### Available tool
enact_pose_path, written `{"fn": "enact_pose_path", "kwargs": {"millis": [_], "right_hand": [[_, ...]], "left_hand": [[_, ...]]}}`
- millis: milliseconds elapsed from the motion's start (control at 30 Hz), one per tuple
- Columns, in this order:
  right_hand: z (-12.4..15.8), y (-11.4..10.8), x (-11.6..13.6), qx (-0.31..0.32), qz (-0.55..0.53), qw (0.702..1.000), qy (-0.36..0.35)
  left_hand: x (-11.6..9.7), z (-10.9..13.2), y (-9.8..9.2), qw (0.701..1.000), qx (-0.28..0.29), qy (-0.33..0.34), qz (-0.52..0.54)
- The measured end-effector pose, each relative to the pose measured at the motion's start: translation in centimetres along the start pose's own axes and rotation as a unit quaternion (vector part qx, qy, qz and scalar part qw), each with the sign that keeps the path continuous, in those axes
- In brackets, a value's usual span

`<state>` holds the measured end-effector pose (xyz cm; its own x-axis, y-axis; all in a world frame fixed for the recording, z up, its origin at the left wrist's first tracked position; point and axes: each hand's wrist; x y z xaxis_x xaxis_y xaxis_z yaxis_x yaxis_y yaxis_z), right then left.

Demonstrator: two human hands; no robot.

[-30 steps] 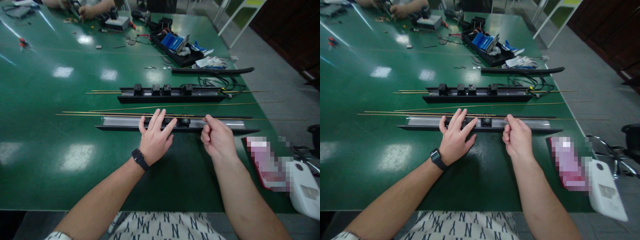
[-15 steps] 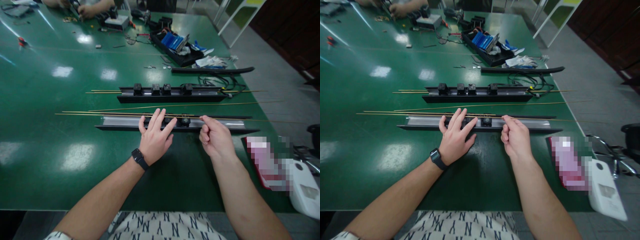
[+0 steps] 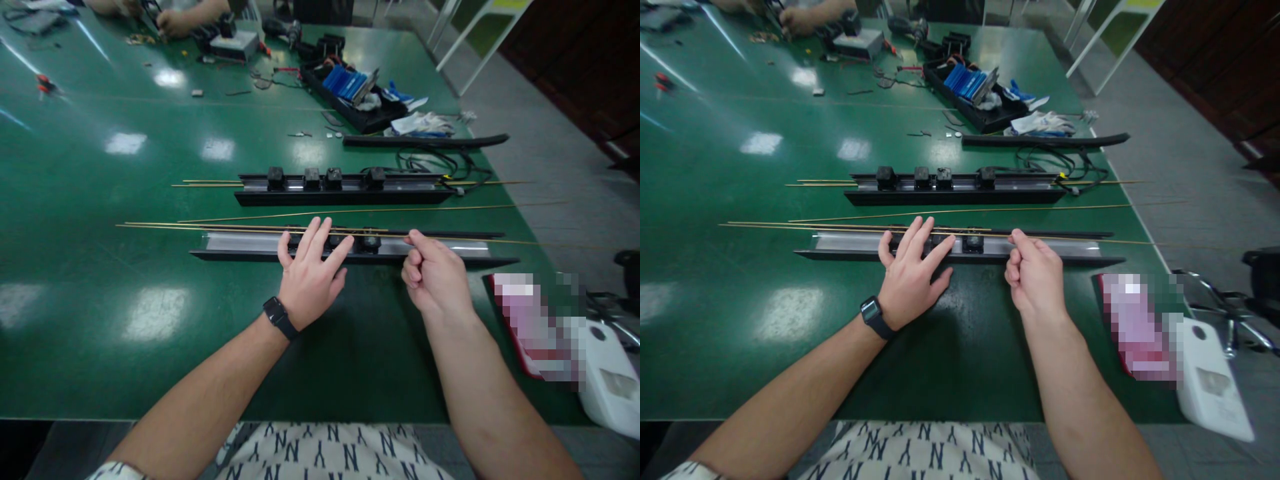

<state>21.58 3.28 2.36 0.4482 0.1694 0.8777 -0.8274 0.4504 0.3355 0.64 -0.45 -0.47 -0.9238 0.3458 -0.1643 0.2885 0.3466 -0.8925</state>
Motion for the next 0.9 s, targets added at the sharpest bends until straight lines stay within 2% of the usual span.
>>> {"fn": "enact_pose_path", "kwargs": {"millis": [367, 633, 900], "right_hand": [[0.01, 0.01, 0.07, 0.000, 0.010, 1.000, 0.001], [0.24, 0.15, -0.09, 0.036, 0.005, 0.999, 0.012], [0.29, 0.19, 0.00, 0.031, -0.004, 0.999, 0.020]], "left_hand": [[-0.03, -0.04, -0.08, 1.000, 0.001, -0.001, -0.002], [0.01, -0.02, 0.05, 1.000, -0.004, 0.001, -0.005], [0.03, 0.03, 0.04, 1.000, -0.005, 0.004, -0.005]]}}
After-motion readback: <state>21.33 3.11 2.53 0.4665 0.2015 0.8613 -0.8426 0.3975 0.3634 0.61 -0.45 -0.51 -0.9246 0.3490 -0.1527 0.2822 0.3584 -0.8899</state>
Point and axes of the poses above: each hand's wrist, its own z-axis away from the middle knuckle, its own y-axis out of the palm, x = y × z, and after that the axes turned 6 degrees about -z, right-handed
